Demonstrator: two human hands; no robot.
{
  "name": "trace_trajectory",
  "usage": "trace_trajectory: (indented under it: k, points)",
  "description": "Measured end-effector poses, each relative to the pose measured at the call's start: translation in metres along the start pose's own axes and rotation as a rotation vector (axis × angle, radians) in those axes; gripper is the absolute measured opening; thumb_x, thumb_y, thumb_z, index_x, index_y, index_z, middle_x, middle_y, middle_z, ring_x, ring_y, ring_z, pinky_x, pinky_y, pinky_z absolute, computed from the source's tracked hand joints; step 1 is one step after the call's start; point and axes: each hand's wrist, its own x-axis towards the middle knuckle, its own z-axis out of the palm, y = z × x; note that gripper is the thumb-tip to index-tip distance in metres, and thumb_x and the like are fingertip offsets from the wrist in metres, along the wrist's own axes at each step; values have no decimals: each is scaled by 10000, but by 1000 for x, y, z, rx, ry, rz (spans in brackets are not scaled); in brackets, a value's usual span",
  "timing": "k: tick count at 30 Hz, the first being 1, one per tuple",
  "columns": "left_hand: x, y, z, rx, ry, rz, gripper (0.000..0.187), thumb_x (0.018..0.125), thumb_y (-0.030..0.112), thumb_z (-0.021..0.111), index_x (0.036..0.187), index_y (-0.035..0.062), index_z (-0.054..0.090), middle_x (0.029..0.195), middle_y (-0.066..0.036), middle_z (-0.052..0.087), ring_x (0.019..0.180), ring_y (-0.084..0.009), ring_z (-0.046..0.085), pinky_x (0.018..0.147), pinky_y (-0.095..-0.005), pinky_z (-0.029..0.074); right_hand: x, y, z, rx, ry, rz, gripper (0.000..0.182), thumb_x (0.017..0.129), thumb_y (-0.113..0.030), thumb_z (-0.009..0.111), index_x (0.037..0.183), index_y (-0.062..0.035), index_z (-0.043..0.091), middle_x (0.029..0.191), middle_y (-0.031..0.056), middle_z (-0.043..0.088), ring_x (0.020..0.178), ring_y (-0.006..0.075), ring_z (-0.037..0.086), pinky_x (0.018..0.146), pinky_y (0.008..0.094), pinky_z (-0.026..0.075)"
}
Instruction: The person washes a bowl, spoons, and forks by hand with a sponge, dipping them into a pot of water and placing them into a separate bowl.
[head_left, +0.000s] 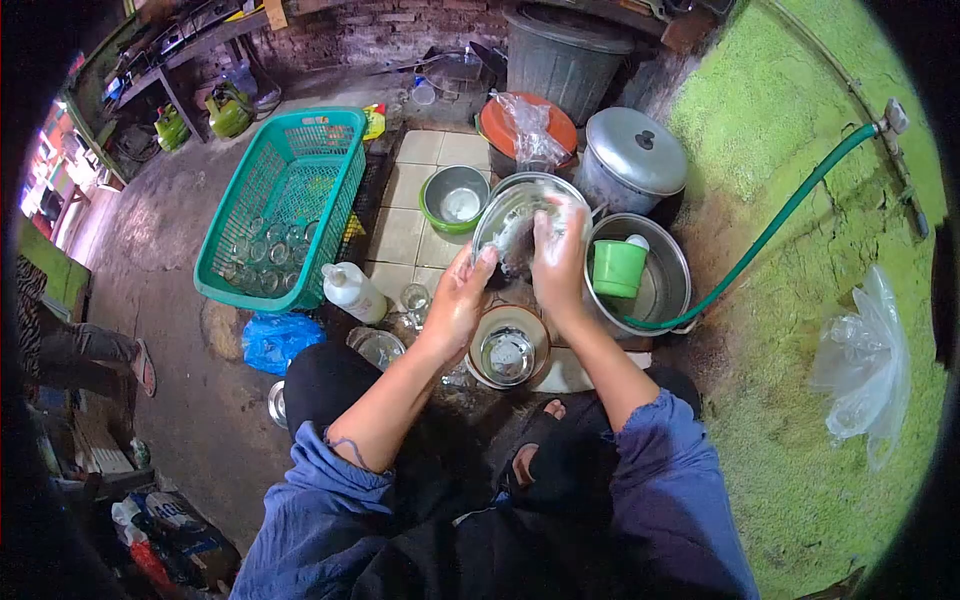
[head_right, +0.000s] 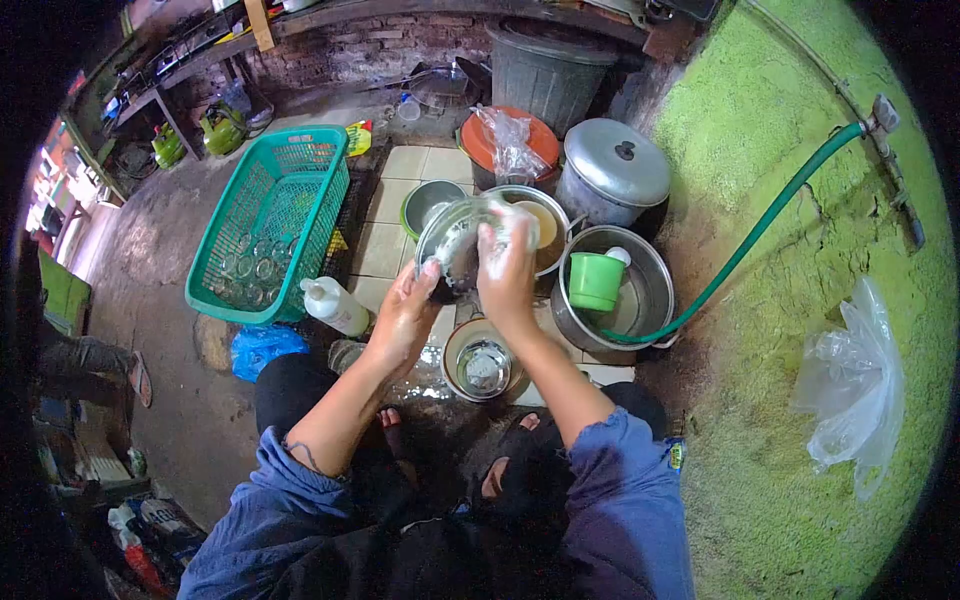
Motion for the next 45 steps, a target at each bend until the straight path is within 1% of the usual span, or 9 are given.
trace_trajectory:
  k: [4, 7, 9, 20, 22, 24, 27, 35, 45]
  points:
    - [4, -17, -5, 913, 60, 447, 299, 909, 78, 508, 1202, 27, 538, 1169, -118, 605, 1104, -245, 562, 993, -359, 388, -20, -32, 1, 1295, -159, 966, 460, 911, -446, 528, 1275, -187, 415, 1223, 17, 448, 1125, 174, 421, 926, 374, 376]
    - [13, -21, -17, 1224, -98, 598, 390, 850, 10, 519, 1235, 75, 527, 1229, -118, 564, 1154, -283, 531, 1016, -409, 370, -9, -27, -16, 1259, -146, 1172, 463, 842, -472, 607, 1187, -186, 490, 1126, 16, 543, 1047, 190, 504, 898, 419, 407]
    - [16, -26, -21, 1243, -168, 616, 443, 805, -21, 525, 1233, 91, 529, 1248, -101, 557, 1157, -273, 524, 1011, -434, 377, 4, -12, -33, 1282, -170, 1216, 309, 873, -191, 597, 1150, -113, 485, 1076, 102, 565, 959, 242, 582, 850, 463, 476]
    - [2, -140, -110, 1776, -579, 370, 404, 805, 57, 489, 1200, 115, 558, 1066, -140, 641, 975, -260, 629, 880, -381, 471, 19, 25, -70, 966, -80, 1074, 385, 849, 27, 497, 1183, -115, 370, 1100, 151, 463, 877, 295, 551, 815, 532, 512]
    - [-15, -125, -77, 1921, -801, -182, 382, 838, 96, 462, 1211, 109, 546, 1085, -143, 634, 989, -262, 622, 881, -384, 466, 30, 25, -78, 963, -27, 1035, 378, 851, 30, 487, 1185, -106, 372, 1103, 164, 460, 913, 307, 553, 820, 530, 513]
    - [-29, -166, -91, 1961, -974, -341, 379, 876, 145, 413, 1237, 100, 517, 1138, -129, 617, 1023, -249, 605, 950, -417, 412, 38, 28, -86, 942, 39, 953, 377, 851, 46, 461, 1196, -80, 377, 1111, 187, 458, 990, 330, 554, 844, 515, 511]
    - [-59, -252, -153, 1944, -1065, 237, 410, 903, 182, 368, 1294, 96, 461, 1242, -122, 561, 1111, -236, 558, 1012, -472, 340, 47, 31, -95, 913, 93, 901, 392, 848, 49, 460, 1211, -71, 376, 1109, 183, 461, 977, 328, 555, 852, 497, 511]
    - [-70, -309, -174, 2110, -888, 95, 558, 907, 231, 380, 1439, 144, 238, 1455, -100, 318, 1303, -273, 355, 1079, -555, 187, 57, 29, -121, 890, 158, 857, 406, 848, 35, 470, 1239, -57, 412, 1138, 199, 489, 1059, 350, 539, 928, 503, 455]
    - [19, -291, -133, 1699, -451, 167, 407, 904, 268, 482, 1300, 173, 464, 1338, -108, 428, 1224, -295, 408, 1039, -577, 213, 65, 13, -119, 855, 65, 911, 426, 873, -35, 474, 1292, -71, 405, 1168, 122, 537, 1085, 260, 552, 893, 412, 474]
